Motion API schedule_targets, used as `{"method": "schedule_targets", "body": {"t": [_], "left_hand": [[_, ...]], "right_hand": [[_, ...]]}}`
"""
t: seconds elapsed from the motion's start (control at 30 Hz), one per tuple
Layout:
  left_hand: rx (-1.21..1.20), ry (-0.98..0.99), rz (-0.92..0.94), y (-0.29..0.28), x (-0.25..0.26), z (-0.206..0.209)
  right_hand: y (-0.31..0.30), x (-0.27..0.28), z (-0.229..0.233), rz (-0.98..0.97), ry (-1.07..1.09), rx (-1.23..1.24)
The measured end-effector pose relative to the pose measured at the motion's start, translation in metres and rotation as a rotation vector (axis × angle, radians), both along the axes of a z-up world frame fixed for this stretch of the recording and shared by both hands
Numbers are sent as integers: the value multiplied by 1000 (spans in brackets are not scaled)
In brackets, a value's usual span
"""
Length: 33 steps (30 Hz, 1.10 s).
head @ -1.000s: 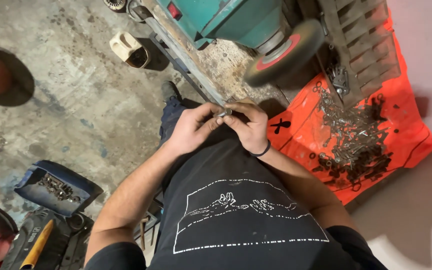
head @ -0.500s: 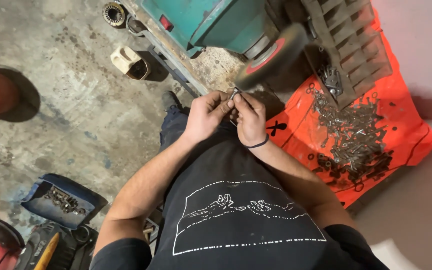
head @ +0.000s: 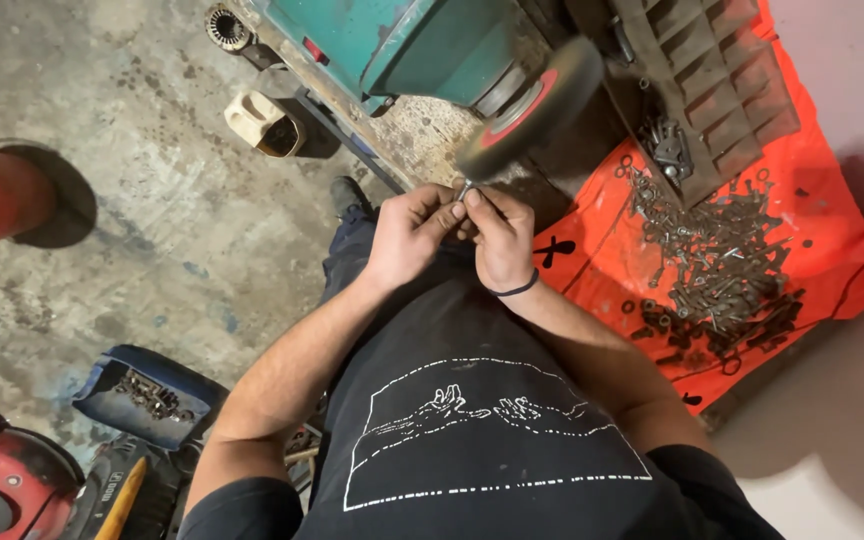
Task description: The person uses a bench grinder to smooth and clean small metal parts, likely bolts or screws. They hold each part with both hands against the spinning grinding wheel, rotating it to work on different sides, then place the finished parts onto a red bag on the floor.
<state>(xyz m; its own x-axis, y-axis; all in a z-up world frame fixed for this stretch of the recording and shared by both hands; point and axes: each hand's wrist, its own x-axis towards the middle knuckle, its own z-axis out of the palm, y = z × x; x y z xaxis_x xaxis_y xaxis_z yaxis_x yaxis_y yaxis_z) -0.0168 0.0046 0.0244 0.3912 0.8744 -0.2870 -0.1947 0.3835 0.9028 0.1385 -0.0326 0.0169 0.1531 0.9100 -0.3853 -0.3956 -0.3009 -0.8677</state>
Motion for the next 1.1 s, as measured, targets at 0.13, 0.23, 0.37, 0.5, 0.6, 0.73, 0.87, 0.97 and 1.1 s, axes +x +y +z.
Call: {"method": "schedule_targets", "body": {"t": [0.13, 0.23, 0.37, 0.5, 0.6, 0.73, 0.87, 0.97, 1.1], "left_hand": [[-27, -29, -3, -1, 1, -5], [26, 37, -15, -2, 0, -6], [-18, -59, 0, -2, -4, -4], [52, -112, -47, -2, -14, -4], [280, -77, -186, 1, -27, -2], [522, -110, -242, 3, -35, 10], [506, -135, -276, -3, -44, -5], [405, -14, -198, -15, -61, -44], [-3, 359, 92, -50, -100, -143]], "right_hand": [[0, 2, -3, -2, -15, 17], [2, 0, 5, 10, -32, -3], [-1, -3, 7, 29, -71, 50], [-8, -4, 19, 64, -185, 195], [-10, -2, 64, 232, -762, 544], [-21, 8, 57, 245, -765, 618], [-12, 2, 64, 350, -825, 636], [-1, -10, 66, 527, -848, 368], [-6, -12, 33, 798, -766, 253]]}}
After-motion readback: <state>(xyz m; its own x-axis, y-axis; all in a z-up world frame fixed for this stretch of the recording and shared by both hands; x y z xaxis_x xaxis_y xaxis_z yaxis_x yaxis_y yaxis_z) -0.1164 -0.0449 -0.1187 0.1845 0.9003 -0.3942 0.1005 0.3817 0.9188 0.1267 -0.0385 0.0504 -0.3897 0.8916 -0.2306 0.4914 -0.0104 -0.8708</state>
